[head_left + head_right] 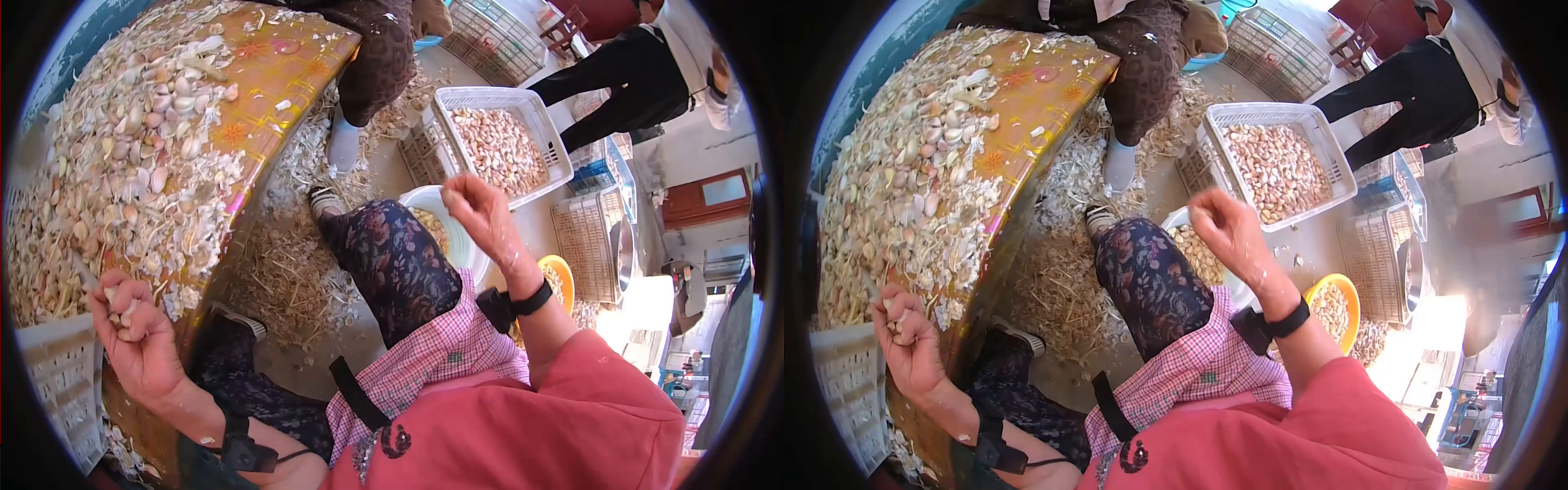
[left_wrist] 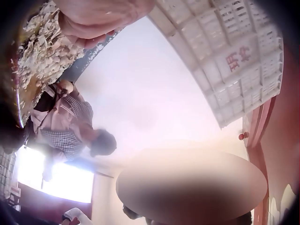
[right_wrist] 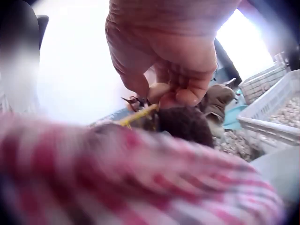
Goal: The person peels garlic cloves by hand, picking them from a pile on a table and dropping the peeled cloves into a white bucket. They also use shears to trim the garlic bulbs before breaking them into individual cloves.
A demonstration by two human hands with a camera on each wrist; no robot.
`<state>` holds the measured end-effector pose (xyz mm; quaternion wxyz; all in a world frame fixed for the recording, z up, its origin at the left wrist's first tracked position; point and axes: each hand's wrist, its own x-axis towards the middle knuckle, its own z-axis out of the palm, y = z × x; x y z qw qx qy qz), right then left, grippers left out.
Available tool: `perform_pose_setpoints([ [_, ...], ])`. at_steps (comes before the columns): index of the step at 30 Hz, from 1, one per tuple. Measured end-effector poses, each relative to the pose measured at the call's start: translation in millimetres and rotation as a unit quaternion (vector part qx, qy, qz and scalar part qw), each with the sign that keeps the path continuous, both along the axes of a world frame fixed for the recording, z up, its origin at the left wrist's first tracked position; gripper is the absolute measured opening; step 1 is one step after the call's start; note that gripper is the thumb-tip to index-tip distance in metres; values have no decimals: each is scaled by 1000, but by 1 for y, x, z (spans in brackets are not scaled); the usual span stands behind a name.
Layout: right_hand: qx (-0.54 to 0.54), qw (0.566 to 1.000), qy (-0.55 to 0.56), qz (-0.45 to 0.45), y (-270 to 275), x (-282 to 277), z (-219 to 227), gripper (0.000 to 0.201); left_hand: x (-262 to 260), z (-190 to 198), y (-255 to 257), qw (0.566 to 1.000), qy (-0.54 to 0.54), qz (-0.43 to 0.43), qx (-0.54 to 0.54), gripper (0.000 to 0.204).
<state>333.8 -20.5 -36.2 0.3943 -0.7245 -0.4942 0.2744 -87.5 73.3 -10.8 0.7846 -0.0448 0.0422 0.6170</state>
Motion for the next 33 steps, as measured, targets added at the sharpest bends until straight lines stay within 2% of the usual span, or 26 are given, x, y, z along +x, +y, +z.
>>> perform_pose_setpoints([
  [1,-67,990,-126,-20,-16,14,-21,21,2,3,2,1000,3,-16,-21,19],
  [2,-71,973,-217,21,-28,29,-43,30,-3,7,1,999,12,-22,-39,18],
  [3,-72,937,-340,26,-37,33,-60,38,-16,-10,4,999,43,-2,-22,17],
  [4,-43,919,-390,45,-37,44,-72,49,-18,-15,5,998,53,-13,-20,17],
  [5,-80,968,-235,-21,-16,25,-47,43,-10,-11,3,998,54,-7,-20,17],
  [6,-28,994,-90,-50,6,11,-28,31,-3,-9,0,998,53,18,-33,16],
  [7,59,997,-42,-13,27,-1,-14,21,0,-8,-1,997,51,25,-45,17],
  [8,27,997,-69,37,48,-24,20,18,4,-7,-1,997,49,34,-40,20],
  [9,43,996,-37,70,68,-49,37,14,6,-5,-2,997,49,42,-44,20],
  [12,127,956,-69,256,130,-120,57,9,6,0,-2,997,34,59,-48,19],
  [13,156,937,-80,301,147,-144,60,10,7,2,-3,996,29,64,-57,19],
  [15,210,914,-92,335,178,-190,54,15,7,2,-3,995,22,73,-67,19],
  [17,237,876,-206,365,205,-221,38,11,7,0,-2,994,41,67,-75,19],
  [18,217,870,-231,379,213,-229,29,9,7,-1,-2,994,39,70,-74,19],
  [20,200,864,-254,386,215,-236,28,13,7,-4,-2,994,54,59,-80,20],
  [21,187,871,-237,388,215,-236,29,14,10,-4,-2,987,114,71,-89,22],
  [22,174,878,-220,389,213,-235,32,16,14,-1,-4,987,111,76,-91,22],
  [24,192,870,-202,406,195,-233,47,20,25,6,-4,937,326,98,-74,24],
  [25,208,865,-183,418,181,-233,53,26,32,6,-3,919,375,100,-71,27],
  [26,208,866,-183,417,167,-234,57,26,39,7,-5,919,375,98,-71,27],
  [28,260,833,-253,418,141,-237,63,37,54,12,-6,879,466,82,-56,26],
  [31,280,829,-225,428,122,-228,66,48,65,11,-11,873,480,76,-53,25],
  [32,299,838,-198,411,120,-225,66,44,65,11,-12,874,477,78,-46,24],
  [33,239,871,-124,412,117,-221,70,33,64,8,-11,889,451,61,-52,21],
])
